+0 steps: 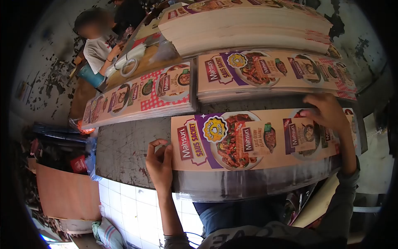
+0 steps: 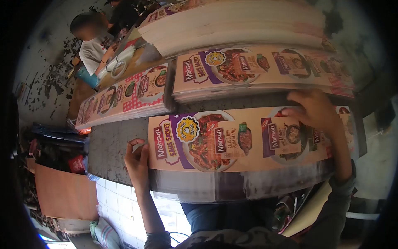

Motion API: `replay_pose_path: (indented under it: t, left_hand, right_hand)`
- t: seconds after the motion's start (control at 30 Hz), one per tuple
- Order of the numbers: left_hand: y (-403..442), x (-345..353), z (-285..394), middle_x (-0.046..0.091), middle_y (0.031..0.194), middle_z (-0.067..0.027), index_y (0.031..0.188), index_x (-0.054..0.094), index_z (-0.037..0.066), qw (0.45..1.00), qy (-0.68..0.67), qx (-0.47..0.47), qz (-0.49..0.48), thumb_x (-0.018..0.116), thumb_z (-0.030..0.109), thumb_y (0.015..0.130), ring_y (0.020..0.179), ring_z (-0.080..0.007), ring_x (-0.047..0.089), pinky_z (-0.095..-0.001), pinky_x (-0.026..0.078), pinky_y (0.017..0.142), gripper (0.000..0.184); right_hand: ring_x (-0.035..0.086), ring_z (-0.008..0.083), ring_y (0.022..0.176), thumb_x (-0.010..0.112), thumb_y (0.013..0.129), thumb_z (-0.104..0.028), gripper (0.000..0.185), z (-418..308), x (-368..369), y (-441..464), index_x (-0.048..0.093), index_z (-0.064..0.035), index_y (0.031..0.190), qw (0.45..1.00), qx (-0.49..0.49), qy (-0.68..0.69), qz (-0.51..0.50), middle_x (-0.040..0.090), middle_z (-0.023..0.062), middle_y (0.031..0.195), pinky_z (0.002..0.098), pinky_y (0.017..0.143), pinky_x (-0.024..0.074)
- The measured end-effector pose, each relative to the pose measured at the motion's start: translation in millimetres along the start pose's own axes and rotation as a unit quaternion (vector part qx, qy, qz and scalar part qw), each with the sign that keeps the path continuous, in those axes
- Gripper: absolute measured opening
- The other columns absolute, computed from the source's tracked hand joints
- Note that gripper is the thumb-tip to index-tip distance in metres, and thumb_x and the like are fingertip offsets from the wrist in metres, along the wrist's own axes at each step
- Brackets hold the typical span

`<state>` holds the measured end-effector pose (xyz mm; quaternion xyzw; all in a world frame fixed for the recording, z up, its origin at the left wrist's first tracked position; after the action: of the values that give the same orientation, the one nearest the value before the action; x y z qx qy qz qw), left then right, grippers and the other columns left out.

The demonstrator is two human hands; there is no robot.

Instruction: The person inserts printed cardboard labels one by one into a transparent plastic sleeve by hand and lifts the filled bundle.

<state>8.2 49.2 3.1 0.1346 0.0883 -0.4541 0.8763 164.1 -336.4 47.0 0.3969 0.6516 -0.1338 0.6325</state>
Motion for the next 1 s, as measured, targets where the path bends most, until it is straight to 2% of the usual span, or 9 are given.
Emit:
replay_pose_path:
  t: [0.13, 0.2, 0.27, 0.37, 0.47, 0.57, 0.67, 0.8, 1.0]
  left_hand:
    - [-1.6, -1.0, -1.2, 0.063, 0.068, -0.0076, 0.094, 0.052, 0.001, 0.996, 0.084, 0.022, 0.012, 0.052, 0.006, 0.086, 0.058, -0.0039, 0.049, -0.0182, 0.035, 0.051, 0.010]
    - [-2.7, -0.2, -1.7, 0.063, 0.070, -0.0069, 0.094, 0.053, 0.001, 0.993, 0.111, 0.037, 0.024, 0.052, 0.007, 0.086, 0.060, -0.0053, 0.050, -0.0191, 0.037, 0.054, 0.009]
    - [-2.8, -1.8, -4.8, 0.063, 0.072, -0.0070, 0.094, 0.053, 0.001, 0.995, 0.088, 0.046, 0.014, 0.052, 0.007, 0.087, 0.062, -0.0057, 0.051, -0.0195, 0.038, 0.055, 0.010]
    - [-2.8, -3.0, -8.8, 0.063, 0.077, -0.0070, 0.095, 0.054, 0.000, 0.994, 0.078, 0.073, 0.004, 0.051, 0.007, 0.088, 0.066, -0.0065, 0.053, -0.0203, 0.041, 0.059, 0.011]
    - [-4.8, 0.5, -5.0, 0.062, 0.078, -0.0063, 0.094, 0.054, -0.001, 0.998, 0.046, 0.045, -0.005, 0.050, 0.007, 0.089, 0.069, -0.0057, 0.053, -0.0193, 0.040, 0.060, 0.010]
    - [-4.8, -2.5, -8.5, 0.061, 0.076, -0.0054, 0.094, 0.054, -0.001, 0.996, 0.070, 0.062, -0.005, 0.050, 0.007, 0.089, 0.069, -0.0057, 0.052, -0.0193, 0.040, 0.062, 0.010]
    - [-3.8, -1.9, -10.6, 0.060, 0.076, -0.0051, 0.093, 0.055, -0.001, 0.994, 0.075, 0.076, -0.003, 0.050, 0.006, 0.089, 0.069, -0.0062, 0.052, -0.0196, 0.040, 0.063, 0.010]
    - [-5.1, -3.6, -7.4, 0.060, 0.075, -0.0045, 0.093, 0.055, 0.000, 0.994, 0.087, 0.070, 0.011, 0.050, 0.007, 0.088, 0.068, -0.0063, 0.051, -0.0197, 0.039, 0.062, 0.009]
    - [-3.9, -1.1, -10.1, 0.060, 0.074, -0.0040, 0.092, 0.054, -0.001, 0.996, 0.060, 0.062, 0.002, 0.049, 0.006, 0.089, 0.066, -0.0042, 0.050, -0.0186, 0.038, 0.060, 0.009]
  right_hand:
    - [0.054, 0.0241, 0.057, 0.061, 0.080, -0.031, 0.032, -63.1, -32.7, 11.5, 0.055, 0.0000, 0.074, 0.977, 0.010, 0.142, 0.158, 0.052, 0.0066, 0.060, 0.0390, 0.069, 0.0432]
    - [0.052, 0.0237, 0.055, 0.055, 0.082, -0.044, 0.048, -87.2, -39.3, -9.5, 0.051, 0.0000, 0.062, 0.839, -0.054, 0.540, 0.044, 0.050, 0.0085, 0.057, 0.0469, 0.076, 0.0404]
    - [0.050, 0.0242, 0.052, 0.048, 0.083, -0.055, 0.061, -123.1, -43.0, -20.3, 0.045, -0.0025, 0.052, 0.581, -0.098, 0.807, -0.049, 0.047, 0.0087, 0.051, 0.0541, 0.079, 0.0372]
    - [0.044, 0.0254, 0.044, 0.031, 0.084, -0.063, 0.071, -154.1, -54.6, -12.0, 0.042, -0.0008, 0.052, 0.391, -0.176, 0.895, -0.120, 0.040, 0.0102, 0.048, 0.0592, 0.082, 0.0309]
    - [0.039, 0.0257, 0.039, 0.017, 0.083, -0.069, 0.080, -167.2, -58.7, -22.1, 0.040, 0.0021, 0.055, 0.325, -0.232, 0.909, -0.117, 0.033, 0.0115, 0.050, 0.0650, 0.091, 0.0212]
    - [0.030, 0.0197, 0.032, 0.055, 0.083, -0.047, 0.060, -180.2, -74.0, -14.8, 0.041, 0.0017, 0.050, 0.247, -0.130, 0.952, -0.123, 0.026, 0.0070, 0.044, 0.0533, 0.094, 0.0333]
    - [0.030, 0.0160, 0.032, 0.045, 0.093, -0.030, 0.055, -171.3, -63.5, -21.1, 0.035, -0.0016, 0.047, 0.266, -0.201, 0.932, -0.138, 0.026, 0.0033, 0.044, 0.0500, 0.094, 0.0350]
    - [0.038, 0.0264, 0.039, 0.022, 0.083, -0.060, 0.070, -159.4, -55.4, -17.2, 0.039, 0.0018, 0.055, 0.307, -0.340, 0.873, -0.169, 0.034, 0.0124, 0.055, 0.0577, 0.092, 0.0256]
    - [0.033, 0.0211, 0.036, 0.029, 0.089, -0.042, 0.057, -158.4, -57.0, -12.4, 0.036, -0.0008, 0.051, 0.318, -0.336, 0.869, -0.175, 0.029, 0.0073, 0.050, 0.0530, 0.093, 0.0306]
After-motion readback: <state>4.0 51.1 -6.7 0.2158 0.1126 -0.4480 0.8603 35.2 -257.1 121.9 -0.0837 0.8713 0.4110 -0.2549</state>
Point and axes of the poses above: each hand's wrist, its own y-axis towards the middle knuckle, its own x-axis out of the palm, z = x × y, the point moved 1 cm from there along y, towards the middle knuckle
